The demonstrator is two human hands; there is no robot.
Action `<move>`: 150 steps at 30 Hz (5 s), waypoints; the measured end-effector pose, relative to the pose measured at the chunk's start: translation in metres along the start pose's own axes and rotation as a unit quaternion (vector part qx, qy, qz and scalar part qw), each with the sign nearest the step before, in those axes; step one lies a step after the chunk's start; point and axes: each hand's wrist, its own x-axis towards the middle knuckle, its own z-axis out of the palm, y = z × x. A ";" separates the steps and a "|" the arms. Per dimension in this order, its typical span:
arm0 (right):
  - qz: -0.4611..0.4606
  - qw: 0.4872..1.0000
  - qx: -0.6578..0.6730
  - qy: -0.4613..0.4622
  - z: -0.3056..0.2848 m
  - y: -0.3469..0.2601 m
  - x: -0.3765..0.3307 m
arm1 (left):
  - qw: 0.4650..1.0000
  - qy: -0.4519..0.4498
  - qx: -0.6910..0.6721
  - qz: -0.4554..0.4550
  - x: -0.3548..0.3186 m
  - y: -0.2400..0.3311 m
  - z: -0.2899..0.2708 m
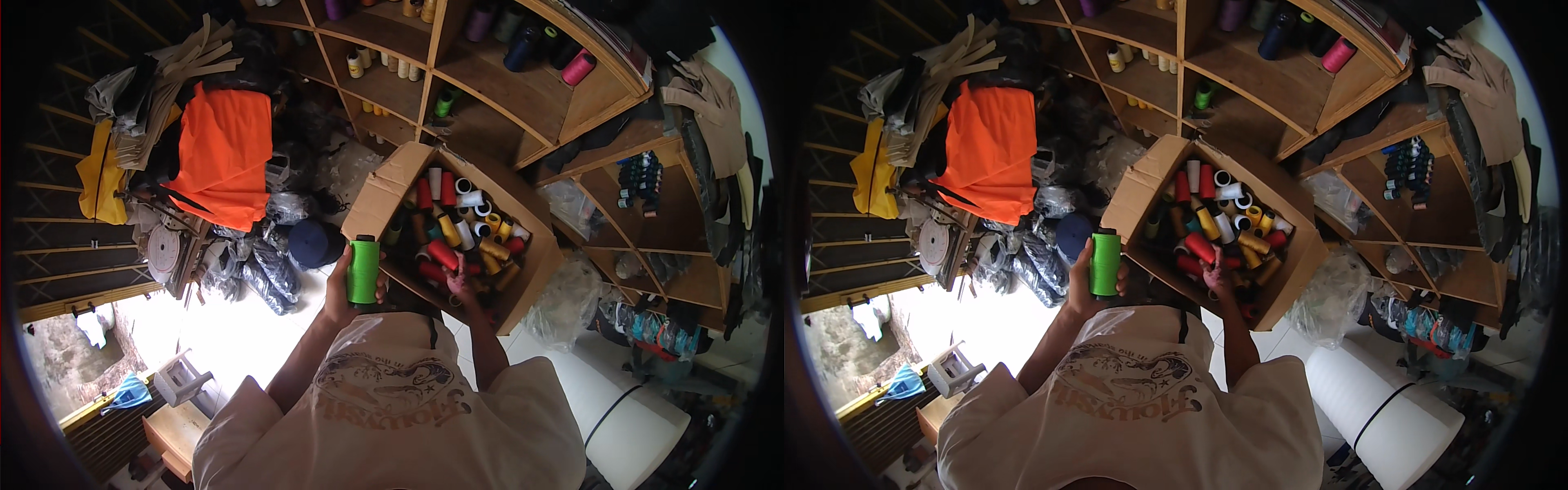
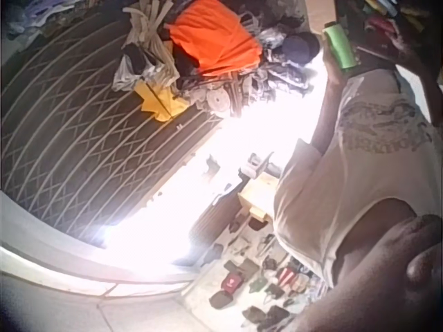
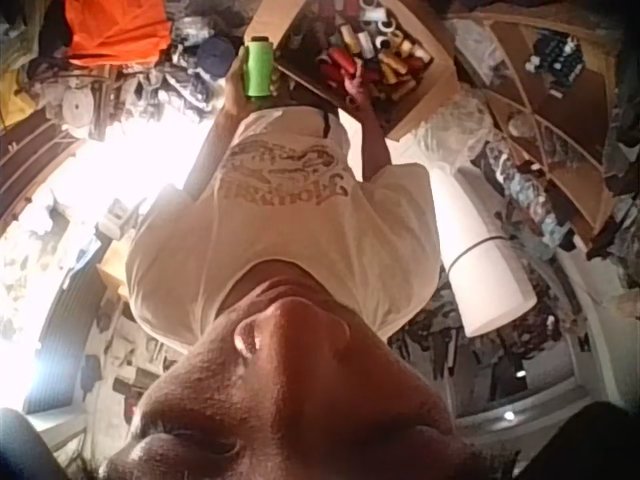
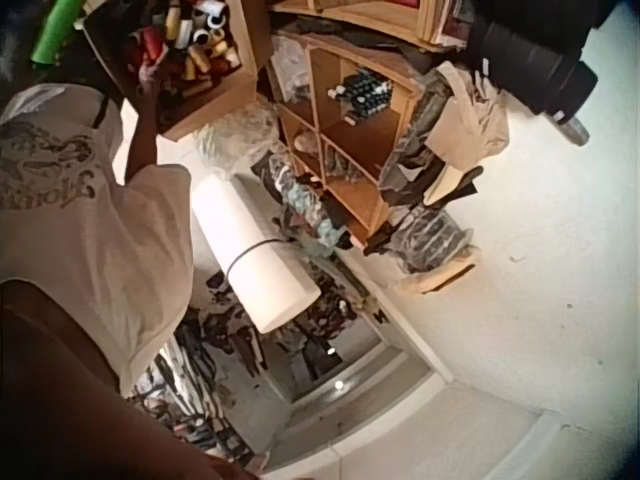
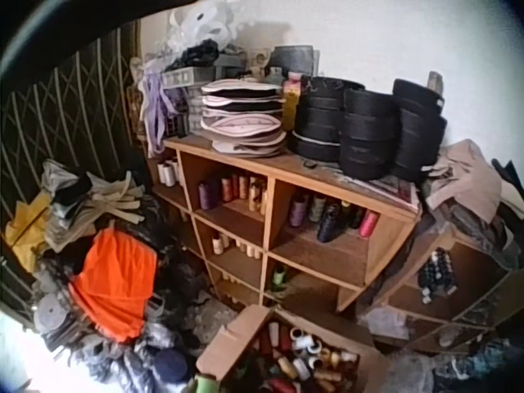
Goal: The person sorts spools of thread from a cardboard box and places them onto wooden shelves. They handle spools of various colors, including blue, green, yellow, red, and white, inspecting each before arranging them on the shelves.
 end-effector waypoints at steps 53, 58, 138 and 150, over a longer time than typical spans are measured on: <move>0.127 0.922 -0.299 -0.210 0.004 -0.099 0.156 | 0.999 0.032 -0.010 -0.008 0.011 0.004 -0.008; 0.125 0.974 -0.154 -0.110 0.057 -0.069 0.177 | 0.999 0.043 -0.010 -0.010 0.012 0.002 -0.009; -0.199 0.955 0.216 -0.051 -0.151 -0.356 0.042 | 0.812 0.010 0.500 0.300 0.016 0.095 0.067; -0.060 0.887 0.447 -0.101 -0.159 -0.360 0.047 | 0.767 0.202 0.506 0.339 0.068 0.092 -0.025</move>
